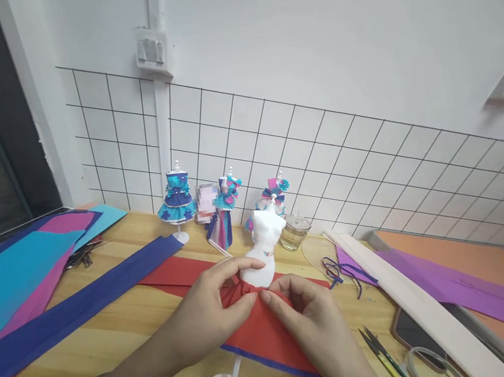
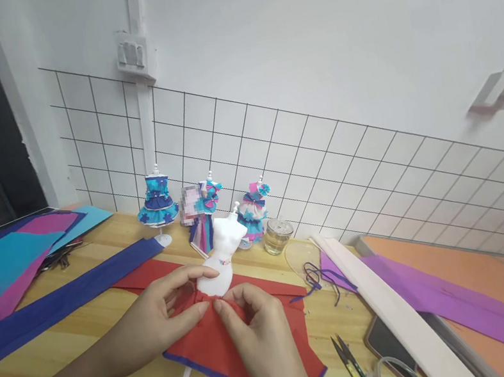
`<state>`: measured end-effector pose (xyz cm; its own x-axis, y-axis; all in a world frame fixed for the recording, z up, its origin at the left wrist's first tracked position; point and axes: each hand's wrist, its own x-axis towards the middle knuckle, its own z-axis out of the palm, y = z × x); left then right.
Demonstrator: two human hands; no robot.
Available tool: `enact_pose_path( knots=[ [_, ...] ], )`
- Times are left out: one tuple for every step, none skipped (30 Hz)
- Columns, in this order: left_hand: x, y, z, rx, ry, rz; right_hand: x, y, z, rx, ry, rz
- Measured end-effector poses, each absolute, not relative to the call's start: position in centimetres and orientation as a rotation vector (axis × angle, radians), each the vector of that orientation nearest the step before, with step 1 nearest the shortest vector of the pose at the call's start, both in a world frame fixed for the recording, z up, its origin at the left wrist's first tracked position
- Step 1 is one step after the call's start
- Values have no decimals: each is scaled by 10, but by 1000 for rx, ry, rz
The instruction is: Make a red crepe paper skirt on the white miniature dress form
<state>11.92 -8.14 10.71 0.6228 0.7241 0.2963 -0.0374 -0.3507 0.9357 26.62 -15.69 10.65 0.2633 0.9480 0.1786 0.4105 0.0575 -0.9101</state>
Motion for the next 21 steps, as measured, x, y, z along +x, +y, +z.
enact_pose_path(
  knots=[
    [120,-81,106,1762,564,892,266,-157,107,-1530,-1312,671],
    [121,-81,106,1759,570,903,266,-157,107,-1532,-1312,666],
    [121,-81,105,1759,575,907,266,-158,107,-1538,-1316,656],
    [122,-81,105,1762,579,909,266,-158,107,-1550,-1323,638],
    [122,-81,105,1764,580,909,266,-158,107,-1567,-1336,614],
    [121,-81,105,1768,577,908,266,-159,106,-1585,-1351,586],
    [121,-81,105,1772,572,906,266,-159,106,-1605,-1363,554],
    [121,-81,105,1775,567,905,266,-159,105,-1620,-1373,525],
    [120,-81,105,1774,562,902,266,-159,105,-1628,-1380,503],
    [120,-81,105,1771,558,900,266,-158,105,-1631,-1385,489],
    [120,-81,105,1770,554,901,266,-158,104,-1634,-1388,479],
    [120,-81,105,1770,552,905,266,-157,104,-1637,-1391,470],
    [120,-81,105,1772,553,908,267,-157,104,-1641,-1394,461],
    [120,-81,105,1775,557,910,267,-156,103,-1645,-1393,453],
    [120,-81,104,1782,562,912,267,-156,103,-1650,-1392,444],
    [121,-81,104,1789,568,915,267,-155,103,-1652,-1392,436],
    [121,-81,104,1798,575,917,266,-155,103,-1652,-1393,430],
    [121,-81,104,1808,582,923,266,-155,102,-1652,-1392,418],
    [121,-81,105,1819,588,931,265,-155,102,-1657,-1390,399],
    [121,-81,105,1830,593,942,265,-156,102,-1666,-1387,368],
    [121,-81,105,1840,598,955,264,-156,102,-1677,-1385,333]
  ],
)
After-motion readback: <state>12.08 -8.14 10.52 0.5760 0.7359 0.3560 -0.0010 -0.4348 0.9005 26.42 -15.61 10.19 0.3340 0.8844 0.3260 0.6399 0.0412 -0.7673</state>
